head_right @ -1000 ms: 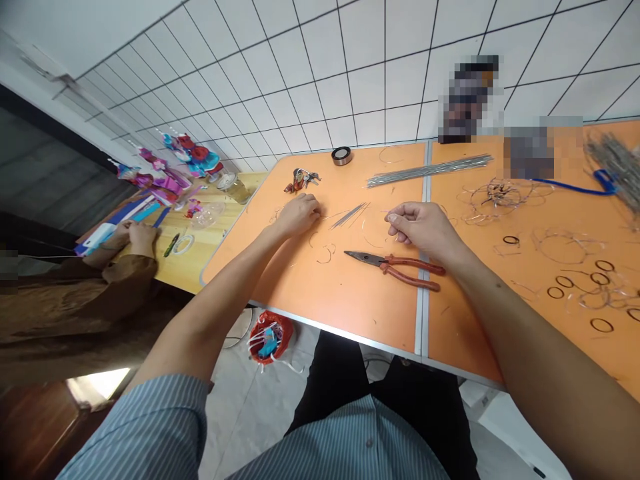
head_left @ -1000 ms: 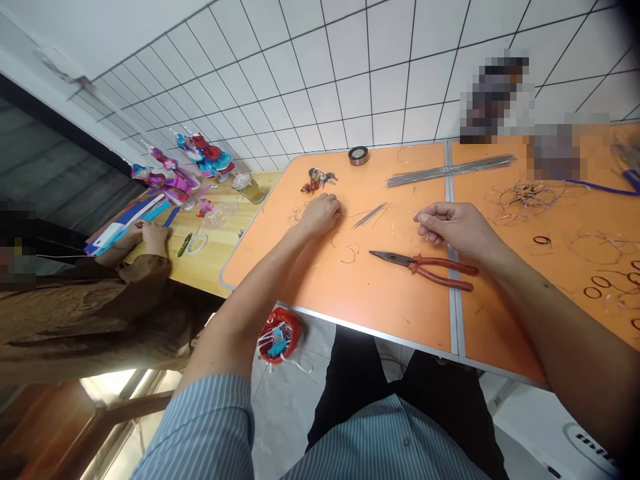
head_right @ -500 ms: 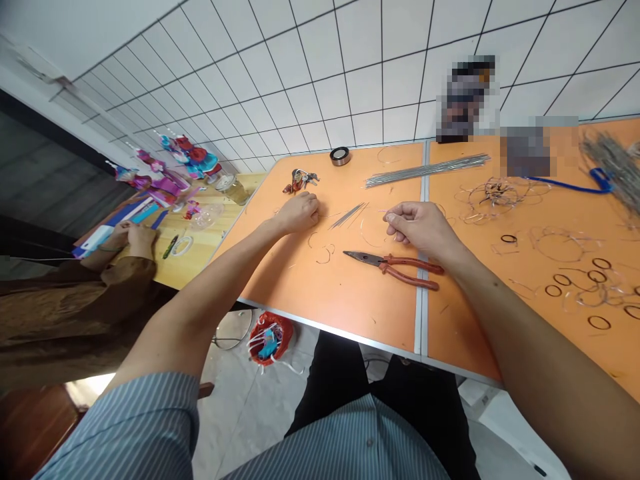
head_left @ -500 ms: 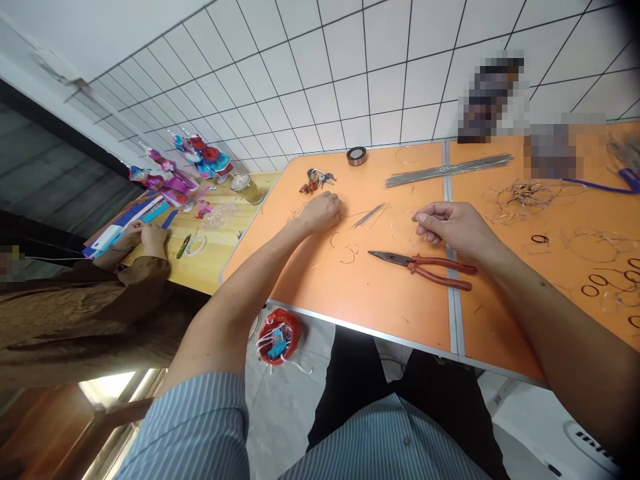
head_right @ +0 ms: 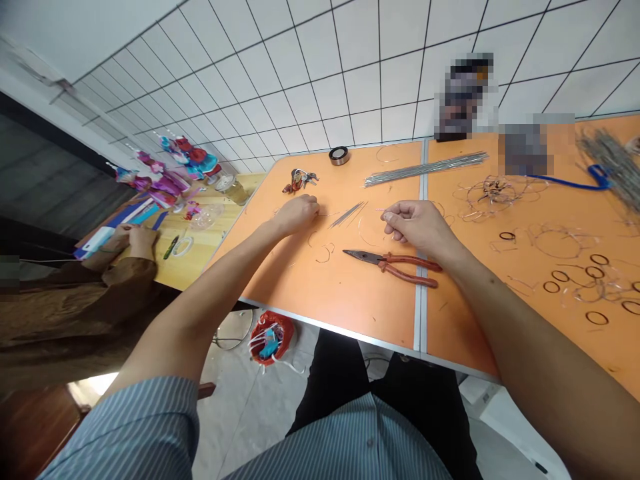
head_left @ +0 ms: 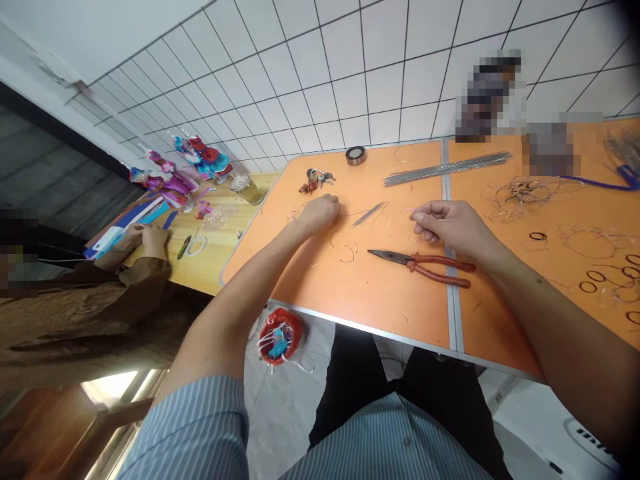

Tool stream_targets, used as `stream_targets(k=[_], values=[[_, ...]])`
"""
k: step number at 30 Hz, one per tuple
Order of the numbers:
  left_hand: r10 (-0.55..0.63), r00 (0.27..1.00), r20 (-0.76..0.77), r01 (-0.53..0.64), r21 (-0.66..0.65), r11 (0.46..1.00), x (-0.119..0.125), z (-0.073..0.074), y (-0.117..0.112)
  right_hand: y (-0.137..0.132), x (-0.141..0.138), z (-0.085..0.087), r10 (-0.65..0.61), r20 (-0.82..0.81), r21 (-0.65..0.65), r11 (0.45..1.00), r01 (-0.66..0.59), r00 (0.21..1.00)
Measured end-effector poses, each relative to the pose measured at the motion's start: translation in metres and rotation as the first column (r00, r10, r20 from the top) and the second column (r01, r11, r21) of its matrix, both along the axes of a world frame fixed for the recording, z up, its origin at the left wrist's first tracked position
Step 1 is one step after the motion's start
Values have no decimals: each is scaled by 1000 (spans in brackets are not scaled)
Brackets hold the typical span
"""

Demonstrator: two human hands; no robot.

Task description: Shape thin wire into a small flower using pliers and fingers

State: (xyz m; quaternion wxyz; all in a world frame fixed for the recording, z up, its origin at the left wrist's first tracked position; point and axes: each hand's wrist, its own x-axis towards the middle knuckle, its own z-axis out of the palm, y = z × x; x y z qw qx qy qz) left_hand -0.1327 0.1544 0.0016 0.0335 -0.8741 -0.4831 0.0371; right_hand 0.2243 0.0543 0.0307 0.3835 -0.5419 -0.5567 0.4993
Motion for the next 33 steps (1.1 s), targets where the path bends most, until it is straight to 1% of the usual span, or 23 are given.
stream_targets(k=[3, 7, 9, 12, 14, 15, 16, 17, 18, 19, 20, 21, 22, 23, 24, 25, 27, 28, 30, 33], values=[[-79, 990, -119, 76, -31, 997, 6, 4, 10, 0, -2, -2, -3, -11, -20, 1000, 3, 1000], [-152, 968, -199, 141, -67, 988, 14, 11, 18, -1, -4, 0, -20, -21, -32, 999, 19, 1000], [-158, 964, -214, 148, -64, 987, 14, 13, 19, -1, -3, 1, -25, -27, -29, 999, 24, 999], [-117, 968, -220, 115, -22, 993, 7, 16, 19, 0, -2, 1, -26, -32, -23, 999, 25, 999], [-51, 981, -186, 56, 22, 998, 0, 19, 18, 0, -2, 1, -24, -28, -17, 1000, 23, 999], [1, 992, -127, 5, 45, 999, -2, 21, 17, 1, -2, 1, -22, -25, -14, 1000, 21, 999], [58, 998, -35, -55, 60, 997, -2, 24, 15, 1, -2, 0, -21, -23, -11, 1000, 21, 1000], [116, 989, 96, -123, 69, 990, -1, 26, 11, 1, -2, 0, -23, -22, -8, 1000, 23, 999], [165, 952, 257, -184, 52, 982, 4, 28, 6, 1, -2, 0, -27, -25, -7, 1000, 26, 999], [209, 874, 439, -238, 11, 971, 11, 29, -1, 1, -2, -1, -30, -29, -4, 1000, 30, 999], [229, 752, 618, -252, -51, 966, 21, 30, -9, 1, -2, -2, -29, -33, 2, 1000, 29, 999], [237, 604, 761, -216, -130, 968, 34, 30, -18, 2, -2, -2, -27, -35, 12, 1000, 27, 999], [265, 456, 850, -152, -219, 964, 47, 30, -28, 2, -2, -3, -22, -35, 24, 999, 23, 999], [319, 309, 896, -91, -306, 948, 62, 29, -38, 2, -2, -4, -16, -34, 38, 999, 17, 999], [386, 207, 899, -23, -390, 920, 76, 28, -48, 2, -2, -4, -11, -32, 51, 999, 13, 999], [440, 139, 887, 35, -448, 893, 90, 26, -56, 2, -1, -4, -8, -28, 60, 998, 9, 1000], [537, 62, 841, 136, -540, 831, 113, 24, -68, 2, -1, -4, -8, -16, 77, 997, 9, 1000], [569, 41, 821, 168, -567, 806, 121, 23, -72, 2, -1, -4, -6, -6, 87, 996, 7, 1000], [603, 2, 798, 209, -590, 780, 133, 20, -75, 1, -1, -3, -8, 16, 113, 994, 6, 1000], [653, -75, 754, 297, -608, 736, 142, 16, -76, 1, -3, -1, -24, 31, 136, 991, 19, 999]])
